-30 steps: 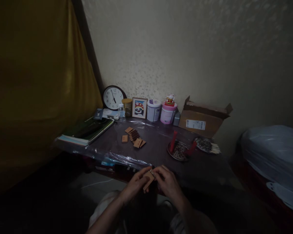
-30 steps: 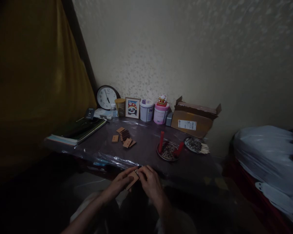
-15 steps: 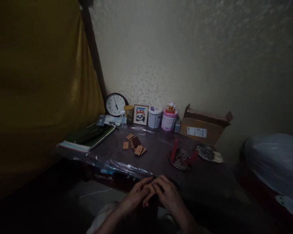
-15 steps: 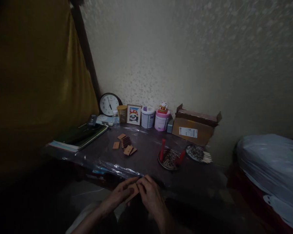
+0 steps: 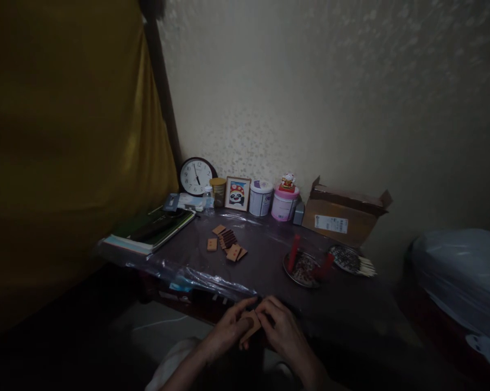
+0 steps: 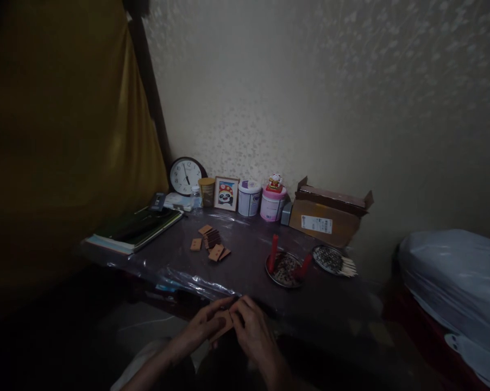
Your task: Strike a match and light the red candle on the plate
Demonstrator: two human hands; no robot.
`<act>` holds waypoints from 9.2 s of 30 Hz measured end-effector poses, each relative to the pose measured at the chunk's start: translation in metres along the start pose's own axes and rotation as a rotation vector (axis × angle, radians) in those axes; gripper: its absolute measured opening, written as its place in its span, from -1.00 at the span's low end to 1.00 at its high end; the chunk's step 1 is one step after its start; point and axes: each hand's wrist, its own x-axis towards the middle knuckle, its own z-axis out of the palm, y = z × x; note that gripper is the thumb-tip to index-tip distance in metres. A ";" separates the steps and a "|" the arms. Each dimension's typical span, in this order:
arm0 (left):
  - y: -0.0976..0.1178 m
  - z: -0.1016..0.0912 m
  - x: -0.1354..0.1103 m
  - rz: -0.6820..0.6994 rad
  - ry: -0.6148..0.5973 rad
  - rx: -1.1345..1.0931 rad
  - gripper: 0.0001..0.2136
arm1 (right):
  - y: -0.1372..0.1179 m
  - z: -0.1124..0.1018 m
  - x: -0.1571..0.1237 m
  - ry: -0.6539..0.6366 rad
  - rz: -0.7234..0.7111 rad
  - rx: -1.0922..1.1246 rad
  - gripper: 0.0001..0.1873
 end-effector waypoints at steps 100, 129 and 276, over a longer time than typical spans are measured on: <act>0.016 0.011 0.016 0.101 0.291 -0.218 -0.65 | 0.003 0.030 -0.002 0.328 -0.125 -0.155 -0.42; 0.014 0.010 0.008 0.184 0.112 -0.301 -0.61 | 0.011 0.001 0.004 0.284 0.132 0.480 -0.64; 0.058 0.055 -0.054 0.145 0.162 -0.597 -0.80 | -0.049 -0.009 -0.034 0.760 -0.373 -0.039 -0.83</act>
